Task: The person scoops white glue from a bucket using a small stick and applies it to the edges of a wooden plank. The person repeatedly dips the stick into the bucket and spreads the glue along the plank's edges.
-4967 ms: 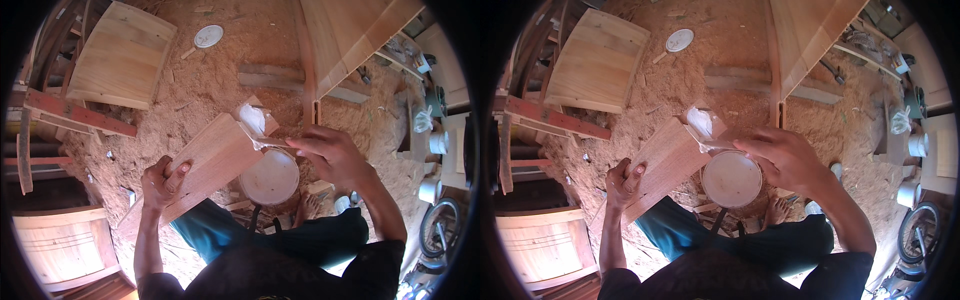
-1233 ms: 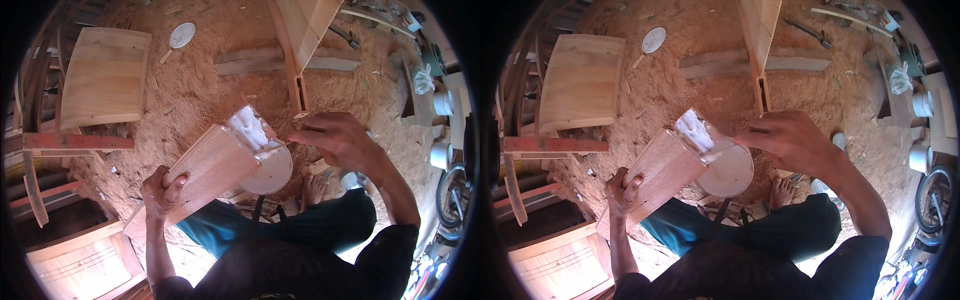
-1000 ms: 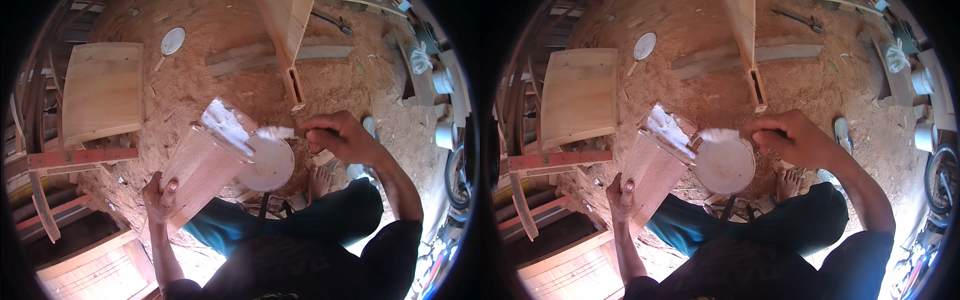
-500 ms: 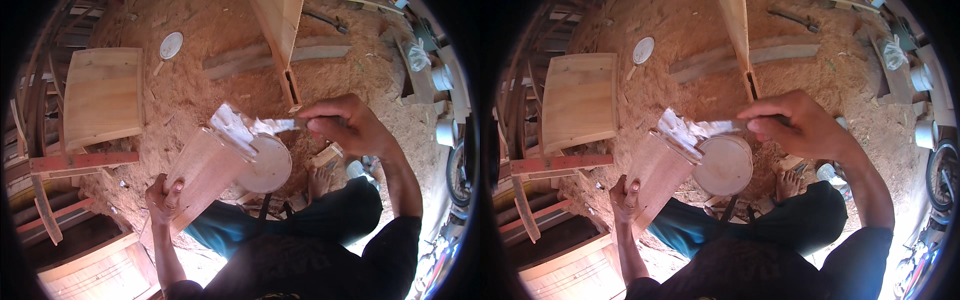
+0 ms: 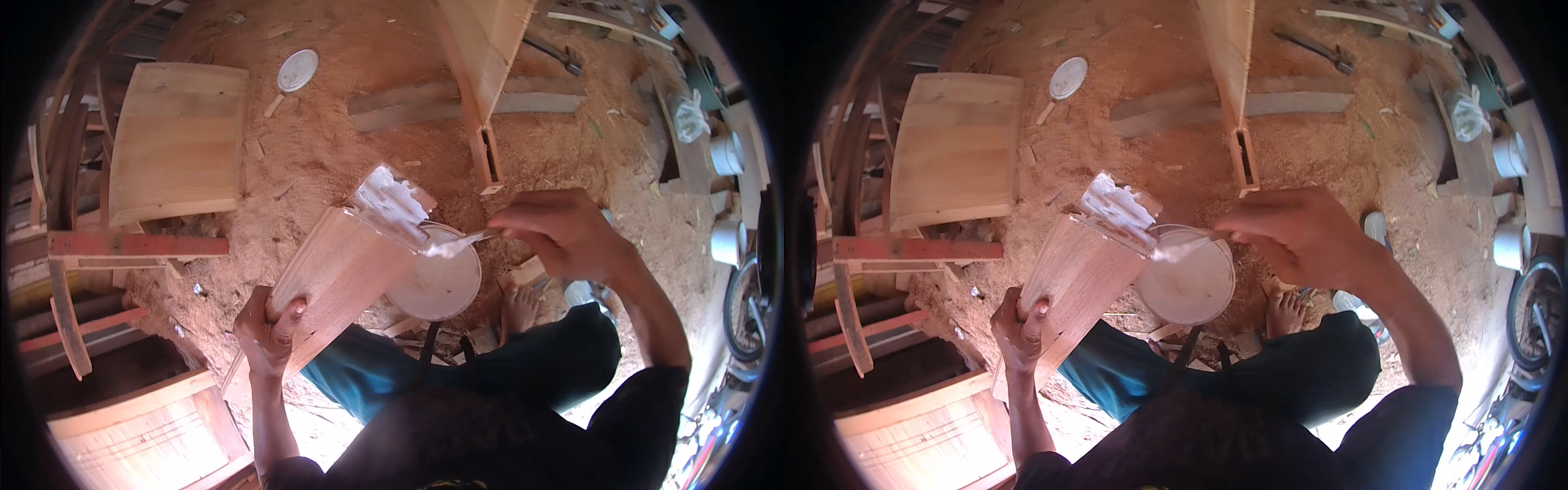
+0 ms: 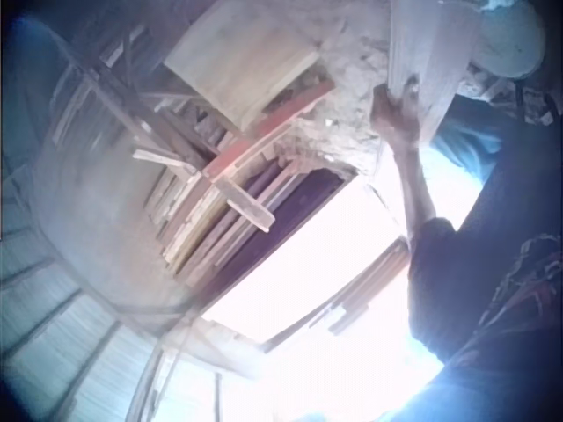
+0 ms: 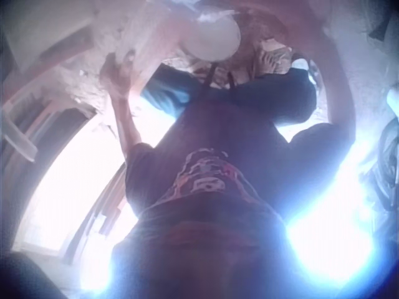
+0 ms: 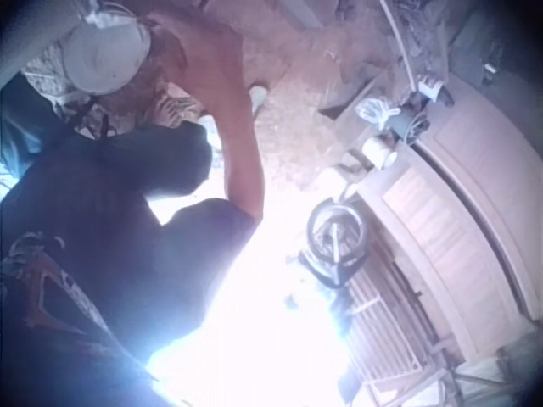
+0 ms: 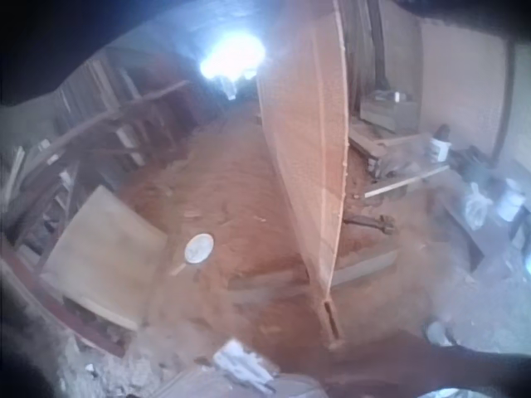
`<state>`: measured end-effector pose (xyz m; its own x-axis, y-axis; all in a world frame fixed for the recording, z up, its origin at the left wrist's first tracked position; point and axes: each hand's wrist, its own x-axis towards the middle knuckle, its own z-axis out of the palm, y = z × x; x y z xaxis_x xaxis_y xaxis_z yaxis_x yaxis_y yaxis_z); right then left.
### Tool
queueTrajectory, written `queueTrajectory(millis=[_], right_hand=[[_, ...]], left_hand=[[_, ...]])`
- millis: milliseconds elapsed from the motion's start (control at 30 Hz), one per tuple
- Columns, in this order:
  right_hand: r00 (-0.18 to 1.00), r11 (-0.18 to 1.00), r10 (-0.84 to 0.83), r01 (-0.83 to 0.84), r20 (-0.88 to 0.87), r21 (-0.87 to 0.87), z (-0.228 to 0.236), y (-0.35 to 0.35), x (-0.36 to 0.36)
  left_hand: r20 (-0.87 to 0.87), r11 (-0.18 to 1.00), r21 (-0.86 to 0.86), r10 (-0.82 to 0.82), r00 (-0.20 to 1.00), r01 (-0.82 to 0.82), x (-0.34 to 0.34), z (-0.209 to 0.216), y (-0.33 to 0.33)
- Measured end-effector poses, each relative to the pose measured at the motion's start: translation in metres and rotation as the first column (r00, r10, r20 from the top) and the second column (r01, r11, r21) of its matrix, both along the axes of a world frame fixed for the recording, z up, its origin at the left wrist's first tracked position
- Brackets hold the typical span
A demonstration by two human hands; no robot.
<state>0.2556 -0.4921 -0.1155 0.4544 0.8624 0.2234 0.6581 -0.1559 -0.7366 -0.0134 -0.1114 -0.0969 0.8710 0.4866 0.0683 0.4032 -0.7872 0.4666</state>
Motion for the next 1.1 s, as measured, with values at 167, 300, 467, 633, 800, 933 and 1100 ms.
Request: queueTrajectory(millis=[167,300,467,633,800,933,1100], right_hand=[[0.964,0.966,-0.206,0.228,-0.167,0.121,0.040,0.006,-0.017],[0.977,0.965,-0.210,0.202,0.032,0.165,0.045,0.024,-0.024],[0.956,0.962,-0.244,0.217,0.165,0.165,0.039,0.031,-0.028],[0.961,0.978,-0.204,0.190,0.184,0.091,0.022,0.019,-0.034],[0.982,0.977,-0.187,0.187,-0.018,0.103,0.021,0.001,-0.027],[0.971,0.969,-0.236,0.238,-0.033,0.060,0.023,0.007,-0.026],[0.983,0.988,-0.144,0.148,-0.115,0.034,0.016,-0.005,-0.015]], left_hand=[[0.093,0.974,0.224,-0.057,0.994,0.035,-0.014,0.015,-0.040],[0.082,0.956,0.290,-0.076,0.994,0.049,-0.013,0.008,-0.057],[0.044,0.947,0.311,-0.104,0.994,0.085,-0.011,0.007,-0.064],[0.040,0.936,0.336,-0.121,0.992,0.101,-0.005,0.006,-0.068],[0.033,0.937,0.331,-0.134,0.990,0.116,-0.005,0.005,-0.070],[0.030,0.938,0.324,-0.139,0.990,0.122,-0.003,0.001,-0.070],[0.025,0.946,0.304,-0.128,0.991,0.114,-0.003,0.006,-0.067]])
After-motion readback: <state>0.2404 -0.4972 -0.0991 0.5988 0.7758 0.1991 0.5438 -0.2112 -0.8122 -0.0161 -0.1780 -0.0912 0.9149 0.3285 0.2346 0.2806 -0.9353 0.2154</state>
